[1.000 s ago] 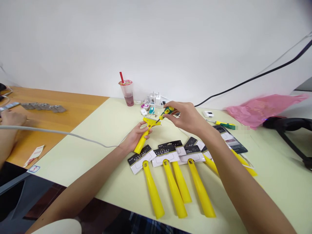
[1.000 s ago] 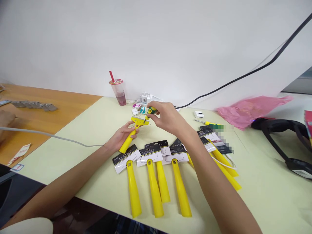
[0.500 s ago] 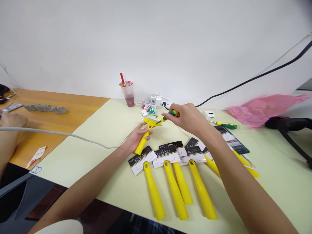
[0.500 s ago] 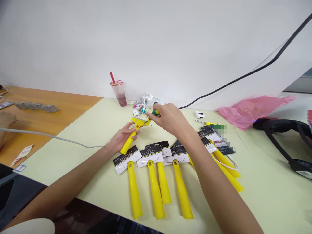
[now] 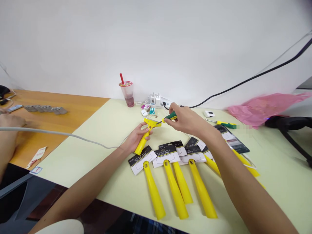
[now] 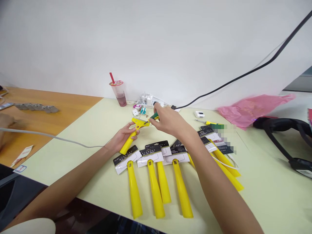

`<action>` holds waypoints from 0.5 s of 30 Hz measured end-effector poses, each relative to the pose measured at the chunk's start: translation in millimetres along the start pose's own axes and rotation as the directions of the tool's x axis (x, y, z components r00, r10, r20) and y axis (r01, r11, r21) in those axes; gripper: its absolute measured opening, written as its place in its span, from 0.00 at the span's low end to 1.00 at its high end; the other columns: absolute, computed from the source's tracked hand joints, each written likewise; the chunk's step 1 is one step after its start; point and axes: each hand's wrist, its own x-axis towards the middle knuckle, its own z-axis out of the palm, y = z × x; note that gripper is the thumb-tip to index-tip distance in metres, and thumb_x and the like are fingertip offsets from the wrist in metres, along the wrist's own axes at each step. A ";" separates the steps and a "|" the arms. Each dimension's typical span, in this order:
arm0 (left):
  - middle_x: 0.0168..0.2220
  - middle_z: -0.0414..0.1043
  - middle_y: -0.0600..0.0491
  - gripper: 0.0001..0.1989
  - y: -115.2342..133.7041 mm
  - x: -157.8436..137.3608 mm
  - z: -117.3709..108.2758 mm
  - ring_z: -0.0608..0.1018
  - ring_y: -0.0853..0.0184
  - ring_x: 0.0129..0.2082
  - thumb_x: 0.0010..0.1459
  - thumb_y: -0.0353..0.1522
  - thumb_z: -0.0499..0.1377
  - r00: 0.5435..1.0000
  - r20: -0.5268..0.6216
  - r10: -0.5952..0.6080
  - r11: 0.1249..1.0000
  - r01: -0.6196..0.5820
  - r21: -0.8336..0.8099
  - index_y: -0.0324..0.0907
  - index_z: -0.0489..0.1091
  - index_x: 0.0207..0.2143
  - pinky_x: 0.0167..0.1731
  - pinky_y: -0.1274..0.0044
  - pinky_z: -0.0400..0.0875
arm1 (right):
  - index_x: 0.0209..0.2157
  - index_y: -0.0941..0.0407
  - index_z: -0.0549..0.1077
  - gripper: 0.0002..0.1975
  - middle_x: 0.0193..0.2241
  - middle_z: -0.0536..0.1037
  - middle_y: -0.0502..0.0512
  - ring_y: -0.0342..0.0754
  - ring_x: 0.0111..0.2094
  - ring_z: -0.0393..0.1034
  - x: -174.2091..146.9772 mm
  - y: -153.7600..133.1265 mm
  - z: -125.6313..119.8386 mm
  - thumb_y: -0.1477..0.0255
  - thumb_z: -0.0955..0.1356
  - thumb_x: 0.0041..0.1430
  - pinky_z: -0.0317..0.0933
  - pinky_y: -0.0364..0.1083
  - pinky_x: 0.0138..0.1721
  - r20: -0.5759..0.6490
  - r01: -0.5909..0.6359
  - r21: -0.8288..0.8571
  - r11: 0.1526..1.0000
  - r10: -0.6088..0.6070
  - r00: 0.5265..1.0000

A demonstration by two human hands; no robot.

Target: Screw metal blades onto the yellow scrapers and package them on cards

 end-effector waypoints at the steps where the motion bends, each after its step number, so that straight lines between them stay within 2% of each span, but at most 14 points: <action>1: 0.50 0.75 0.46 0.23 0.0 -0.1 0.2 0.80 0.69 0.38 0.57 0.22 0.70 1.000 0.001 0.000 1.000 0.000 0.004 0.42 0.70 0.52 0.25 0.83 0.67 | 0.53 0.54 0.73 0.16 0.40 0.84 0.62 0.59 0.42 0.76 -0.3 -0.4 -0.6 0.59 0.69 0.73 0.56 0.48 0.35 0.008 0.021 0.009 1.000 -0.021 1.000; 7: 0.52 0.75 0.44 0.23 0.2 -2.3 2.6 0.80 0.70 0.37 0.57 0.23 0.70 0.999 0.041 -0.012 1.000 0.011 0.020 0.42 0.70 0.53 0.25 0.82 0.68 | 0.49 0.56 0.77 0.17 0.31 0.81 0.60 0.59 0.38 0.74 2.4 -8.0 0.0 0.56 0.67 0.75 0.53 0.49 0.35 -0.064 0.015 -0.013 1.000 -0.016 0.998; 15: 0.55 0.76 0.43 0.24 1.0 -1.4 2.3 0.80 0.69 0.38 0.57 0.23 0.70 1.000 0.027 -0.012 1.000 0.012 -0.005 0.42 0.71 0.54 0.25 0.83 0.68 | 0.40 0.54 0.78 0.15 0.24 0.77 0.55 0.52 0.28 0.69 0.6 -3.9 -8.3 0.56 0.68 0.73 0.51 0.48 0.32 -0.134 0.023 0.072 0.997 -0.013 0.991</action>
